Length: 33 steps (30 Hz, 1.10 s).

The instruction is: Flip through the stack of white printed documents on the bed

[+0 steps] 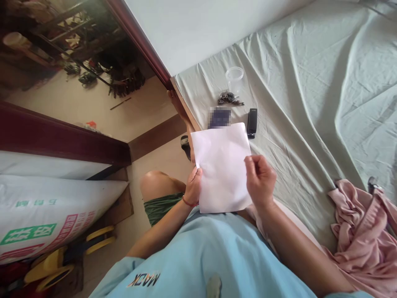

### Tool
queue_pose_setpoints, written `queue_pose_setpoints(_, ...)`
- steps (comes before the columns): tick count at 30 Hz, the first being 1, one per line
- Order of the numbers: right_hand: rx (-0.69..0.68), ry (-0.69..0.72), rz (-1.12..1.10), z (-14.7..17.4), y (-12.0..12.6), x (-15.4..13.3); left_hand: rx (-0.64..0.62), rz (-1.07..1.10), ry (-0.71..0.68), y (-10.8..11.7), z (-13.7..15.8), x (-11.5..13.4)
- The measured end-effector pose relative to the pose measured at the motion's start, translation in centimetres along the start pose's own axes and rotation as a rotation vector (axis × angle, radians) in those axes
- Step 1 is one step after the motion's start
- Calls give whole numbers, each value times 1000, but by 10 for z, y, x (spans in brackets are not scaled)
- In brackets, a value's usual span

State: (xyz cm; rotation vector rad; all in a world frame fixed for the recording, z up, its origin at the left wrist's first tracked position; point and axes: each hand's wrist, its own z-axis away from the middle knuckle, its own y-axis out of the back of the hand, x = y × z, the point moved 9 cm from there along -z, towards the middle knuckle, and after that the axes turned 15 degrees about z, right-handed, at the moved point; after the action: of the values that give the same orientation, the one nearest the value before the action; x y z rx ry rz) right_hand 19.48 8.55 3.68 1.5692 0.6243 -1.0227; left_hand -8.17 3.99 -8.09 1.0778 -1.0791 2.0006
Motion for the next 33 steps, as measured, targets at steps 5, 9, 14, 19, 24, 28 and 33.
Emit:
queue_pose_setpoints(5, 245, 76, 258, -62, 24, 12, -37, -28, -71, -2, -3, 4)
queue_pose_setpoints(9, 105, 148, 290, -68, 8, 7, -45, -57, -122, -4, -3, 9)
queue_pose_setpoints(14, -40, 250, 405, -45, -11, -6, -23, -90, -129, 1, -3, 13)
queue_pose_setpoints(19, -194, 230, 651, -33, -31, 2, 6, -111, -117, 5, 1, 17)
queue_pose_setpoints(24, -283, 161, 787, -27, -37, 11, 33, -214, -132, 11, 2, 20)
queue_pose_setpoints(28, -278, 126, 801, -27, -34, 12, 26, -321, -151, 14, 3, 20)
queue_pose_setpoints(33, -241, 137, 773, -28, -33, 13, 22, -308, -151, 12, 5, 21)
